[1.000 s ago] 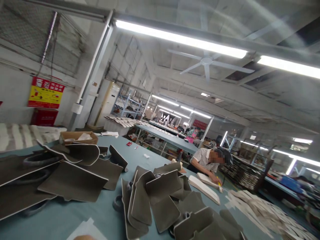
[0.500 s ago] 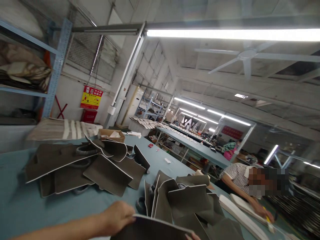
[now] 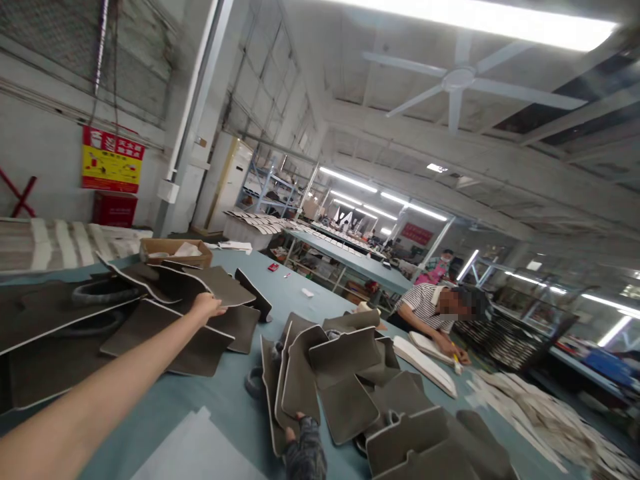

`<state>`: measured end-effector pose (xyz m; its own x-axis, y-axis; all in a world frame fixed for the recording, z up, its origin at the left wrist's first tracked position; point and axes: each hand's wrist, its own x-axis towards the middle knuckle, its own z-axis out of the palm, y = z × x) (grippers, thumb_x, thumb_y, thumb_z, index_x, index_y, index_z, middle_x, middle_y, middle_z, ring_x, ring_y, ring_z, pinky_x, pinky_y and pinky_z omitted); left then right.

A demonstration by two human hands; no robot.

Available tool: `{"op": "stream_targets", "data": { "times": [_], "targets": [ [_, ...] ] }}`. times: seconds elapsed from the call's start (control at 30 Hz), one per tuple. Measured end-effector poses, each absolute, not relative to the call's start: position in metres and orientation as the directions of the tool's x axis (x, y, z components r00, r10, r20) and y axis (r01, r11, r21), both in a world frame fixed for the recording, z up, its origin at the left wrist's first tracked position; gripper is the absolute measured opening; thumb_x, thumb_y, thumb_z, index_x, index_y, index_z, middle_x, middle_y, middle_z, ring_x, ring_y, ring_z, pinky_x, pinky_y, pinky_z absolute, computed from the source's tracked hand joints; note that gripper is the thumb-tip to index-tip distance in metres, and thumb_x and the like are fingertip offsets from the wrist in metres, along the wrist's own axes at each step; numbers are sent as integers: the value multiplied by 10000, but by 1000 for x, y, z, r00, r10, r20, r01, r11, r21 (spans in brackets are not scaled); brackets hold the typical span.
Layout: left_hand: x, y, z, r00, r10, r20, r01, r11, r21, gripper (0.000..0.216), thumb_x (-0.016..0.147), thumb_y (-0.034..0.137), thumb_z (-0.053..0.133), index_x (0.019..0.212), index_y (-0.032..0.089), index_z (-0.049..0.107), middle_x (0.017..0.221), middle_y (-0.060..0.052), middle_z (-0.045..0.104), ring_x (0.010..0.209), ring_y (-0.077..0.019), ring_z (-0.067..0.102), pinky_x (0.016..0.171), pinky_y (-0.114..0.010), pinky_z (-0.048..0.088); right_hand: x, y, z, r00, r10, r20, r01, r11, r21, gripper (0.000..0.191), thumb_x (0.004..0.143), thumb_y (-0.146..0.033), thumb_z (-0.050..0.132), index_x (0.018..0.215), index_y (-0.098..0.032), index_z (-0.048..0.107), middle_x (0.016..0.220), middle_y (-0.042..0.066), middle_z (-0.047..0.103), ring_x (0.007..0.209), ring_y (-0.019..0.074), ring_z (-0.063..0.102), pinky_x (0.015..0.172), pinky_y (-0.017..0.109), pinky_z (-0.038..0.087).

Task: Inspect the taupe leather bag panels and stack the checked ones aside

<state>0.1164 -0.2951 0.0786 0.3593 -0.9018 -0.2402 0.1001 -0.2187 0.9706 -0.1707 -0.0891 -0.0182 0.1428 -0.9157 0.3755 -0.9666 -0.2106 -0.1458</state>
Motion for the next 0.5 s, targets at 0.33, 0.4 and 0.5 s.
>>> {"op": "stream_targets", "data": {
  "times": [0.33,0.4,0.5],
  "targets": [
    [94,-263,47,224,-932,-283,86,-271,959,296,880,288,561,1124,124,524,951,-64,633,676,-123,621,602,-250,513,-154,-168,-75,-161,-943,293,-971,97,-219,285,812,-61,421,975,-72,655,966,232,691,880,338,674,713,456,517],
    [81,-232,35,90,-956,-280,31,-279,960,355,803,318,649,1072,107,558,878,-82,667,639,-139,636,572,-234,487,-165,-168,-69,-135,-942,307,-967,58,-248,297,788,-1,401,897,-70,669,851,215,710,798,321,690,685,438,518],
    [49,-180,19,-156,-946,-286,-35,-284,958,505,594,409,799,951,93,630,822,-124,702,664,-212,663,551,-256,475,-181,-157,-50,-170,-912,374,-953,56,-297,242,818,-35,422,848,-77,659,735,180,702,704,293,688,628,418,520]
  ]
}}
